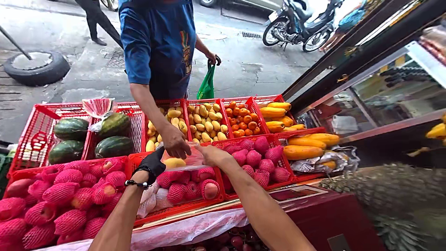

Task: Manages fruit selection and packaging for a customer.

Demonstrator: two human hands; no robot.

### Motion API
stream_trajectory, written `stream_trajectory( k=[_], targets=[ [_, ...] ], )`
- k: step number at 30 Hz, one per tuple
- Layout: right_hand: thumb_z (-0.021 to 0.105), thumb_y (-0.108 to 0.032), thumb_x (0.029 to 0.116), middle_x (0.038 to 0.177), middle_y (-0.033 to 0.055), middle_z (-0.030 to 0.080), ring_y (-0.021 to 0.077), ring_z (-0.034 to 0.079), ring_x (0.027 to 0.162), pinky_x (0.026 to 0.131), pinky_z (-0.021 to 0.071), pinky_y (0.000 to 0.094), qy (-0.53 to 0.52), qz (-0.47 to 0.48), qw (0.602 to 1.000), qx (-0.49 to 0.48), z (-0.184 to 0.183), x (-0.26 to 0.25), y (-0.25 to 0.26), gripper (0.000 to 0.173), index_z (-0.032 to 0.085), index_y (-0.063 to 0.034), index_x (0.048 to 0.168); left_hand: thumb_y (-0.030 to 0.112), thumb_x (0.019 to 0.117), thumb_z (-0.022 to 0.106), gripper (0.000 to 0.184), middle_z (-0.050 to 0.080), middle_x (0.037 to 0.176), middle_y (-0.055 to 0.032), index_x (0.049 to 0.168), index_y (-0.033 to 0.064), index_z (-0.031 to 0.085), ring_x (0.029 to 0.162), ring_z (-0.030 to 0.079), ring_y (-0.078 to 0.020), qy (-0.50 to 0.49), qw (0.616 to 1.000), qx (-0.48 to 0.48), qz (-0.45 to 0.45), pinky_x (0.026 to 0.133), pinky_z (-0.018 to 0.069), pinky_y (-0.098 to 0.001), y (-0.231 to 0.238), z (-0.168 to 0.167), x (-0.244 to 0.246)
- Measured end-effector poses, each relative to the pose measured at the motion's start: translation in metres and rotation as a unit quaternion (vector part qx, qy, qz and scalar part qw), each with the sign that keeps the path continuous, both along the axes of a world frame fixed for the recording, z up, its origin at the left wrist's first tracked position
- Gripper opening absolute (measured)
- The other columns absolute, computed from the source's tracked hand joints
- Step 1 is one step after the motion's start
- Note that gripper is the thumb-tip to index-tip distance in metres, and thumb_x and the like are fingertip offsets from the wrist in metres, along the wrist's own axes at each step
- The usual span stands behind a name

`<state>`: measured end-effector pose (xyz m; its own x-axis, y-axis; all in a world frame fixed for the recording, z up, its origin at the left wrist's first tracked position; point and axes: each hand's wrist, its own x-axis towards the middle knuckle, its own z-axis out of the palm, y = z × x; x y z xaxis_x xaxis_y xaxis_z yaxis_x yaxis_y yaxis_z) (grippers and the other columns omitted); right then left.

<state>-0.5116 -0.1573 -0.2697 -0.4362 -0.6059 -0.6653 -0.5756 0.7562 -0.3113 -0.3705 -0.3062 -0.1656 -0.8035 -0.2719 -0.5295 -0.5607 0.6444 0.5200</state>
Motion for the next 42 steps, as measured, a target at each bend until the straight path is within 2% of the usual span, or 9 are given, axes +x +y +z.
stream_trajectory(
  k=[3, 6, 12, 16, 20, 31, 35, 39, 42],
  targets=[
    [0.071, -0.011, 0.0918, 0.136, 0.0262, 0.06, 0.0448, 0.058, 0.127, 0.101, 0.0469, 0.0654, 0.001, 0.004, 1.0, 0.018, 0.0, 0.003, -0.001, 0.062, 0.047, -0.0061, 0.149, 0.001, 0.0897, 0.065, 0.064, 0.059, 0.136, -0.0293, 0.15, 0.0092, 0.047, 0.127, 0.056, -0.0478, -0.054, 0.991, -0.018, -0.118, 0.102, 0.0435, -0.0676, -0.047, -0.102, 0.002],
    [0.071, -0.008, 0.0898, 0.14, 0.026, 0.058, 0.0475, 0.055, 0.13, 0.103, 0.0431, 0.0698, -0.021, 0.043, 0.999, 0.004, -0.008, 0.011, -0.001, 0.073, 0.043, -0.0189, 0.156, 0.002, 0.0868, 0.064, 0.07, 0.063, 0.136, -0.0211, 0.152, 0.021, 0.05, 0.125, 0.059, -0.0439, -0.042, 0.978, -0.009, -0.205, 0.1, 0.0447, -0.0682, -0.062, -0.139, 0.008],
    [0.064, -0.003, 0.0943, 0.146, 0.0183, 0.057, 0.0424, 0.049, 0.139, 0.113, 0.0334, 0.0683, -0.076, 0.117, 0.99, -0.01, -0.013, 0.015, -0.006, 0.064, 0.052, -0.0314, 0.151, 0.002, 0.0997, 0.053, 0.043, 0.062, 0.133, -0.0267, 0.143, 0.003, 0.056, 0.125, 0.057, -0.0439, -0.19, 0.968, -0.053, -0.157, 0.103, 0.0413, -0.0621, -0.018, -0.038, 0.017],
    [0.061, -0.004, 0.0954, 0.135, 0.0189, 0.065, 0.0426, 0.055, 0.132, 0.109, 0.0385, 0.0676, -0.072, 0.133, 0.988, 0.014, -0.011, 0.013, -0.006, 0.041, 0.071, -0.0215, 0.131, 0.005, 0.101, 0.053, 0.025, 0.066, 0.12, -0.0268, 0.12, -0.0018, 0.067, 0.114, 0.061, -0.0428, -0.208, 0.959, -0.049, -0.188, 0.096, 0.0442, -0.0619, -0.026, -0.047, 0.015],
    [0.062, -0.008, 0.0976, 0.139, 0.0213, 0.061, 0.0418, 0.052, 0.135, 0.112, 0.0379, 0.0632, -0.069, 0.122, 0.989, 0.04, -0.008, 0.018, -0.009, 0.039, 0.067, -0.0139, 0.136, 0.017, 0.1049, 0.051, 0.027, 0.066, 0.111, -0.0252, 0.109, -0.0057, 0.066, 0.106, 0.063, -0.0402, -0.266, 0.94, -0.075, -0.197, 0.089, 0.0461, -0.0618, -0.024, -0.055, 0.011],
    [0.064, -0.007, 0.0949, 0.135, 0.0208, 0.064, 0.0416, 0.056, 0.131, 0.105, 0.0441, 0.0655, -0.044, 0.104, 0.991, 0.078, -0.007, 0.018, -0.007, 0.039, 0.067, -0.0139, 0.134, 0.005, 0.1006, 0.053, 0.028, 0.067, 0.121, -0.0222, 0.125, 0.0051, 0.068, 0.115, 0.063, -0.04, -0.24, 0.944, -0.037, -0.222, 0.094, 0.0466, -0.0609, -0.025, -0.05, 0.007],
    [0.062, -0.006, 0.0945, 0.135, 0.0203, 0.064, 0.0418, 0.058, 0.129, 0.102, 0.0458, 0.0661, -0.031, 0.086, 0.99, 0.104, -0.002, 0.019, -0.005, 0.041, 0.067, -0.0155, 0.134, 0.004, 0.1023, 0.052, 0.025, 0.065, 0.122, -0.0251, 0.122, -0.0026, 0.065, 0.116, 0.061, -0.0415, -0.257, 0.94, -0.031, -0.223, 0.096, 0.0443, -0.0605, -0.016, -0.037, 0.005],
    [0.064, -0.005, 0.0916, 0.133, 0.0201, 0.064, 0.042, 0.058, 0.127, 0.1, 0.0465, 0.0667, -0.029, 0.093, 0.991, 0.093, -0.003, 0.023, -0.006, 0.043, 0.067, -0.0146, 0.133, 0.007, 0.098, 0.053, 0.037, 0.069, 0.11, -0.0192, 0.133, 0.0131, 0.064, 0.098, 0.066, -0.0361, -0.235, 0.936, -0.032, -0.262, 0.084, 0.0501, -0.0564, -0.037, -0.113, 0.011],
    [0.065, -0.007, 0.0927, 0.132, 0.0237, 0.064, 0.0453, 0.058, 0.126, 0.101, 0.045, 0.0689, -0.033, 0.087, 0.993, 0.066, -0.002, 0.029, -0.002, 0.038, 0.068, -0.0098, 0.131, 0.01, 0.1036, 0.052, 0.029, 0.066, 0.122, -0.0281, 0.125, -0.0035, 0.065, 0.117, 0.063, -0.0443, -0.217, 0.958, -0.101, -0.159, 0.099, 0.047, -0.0609, -0.041, -0.122, 0.039]
  ],
)
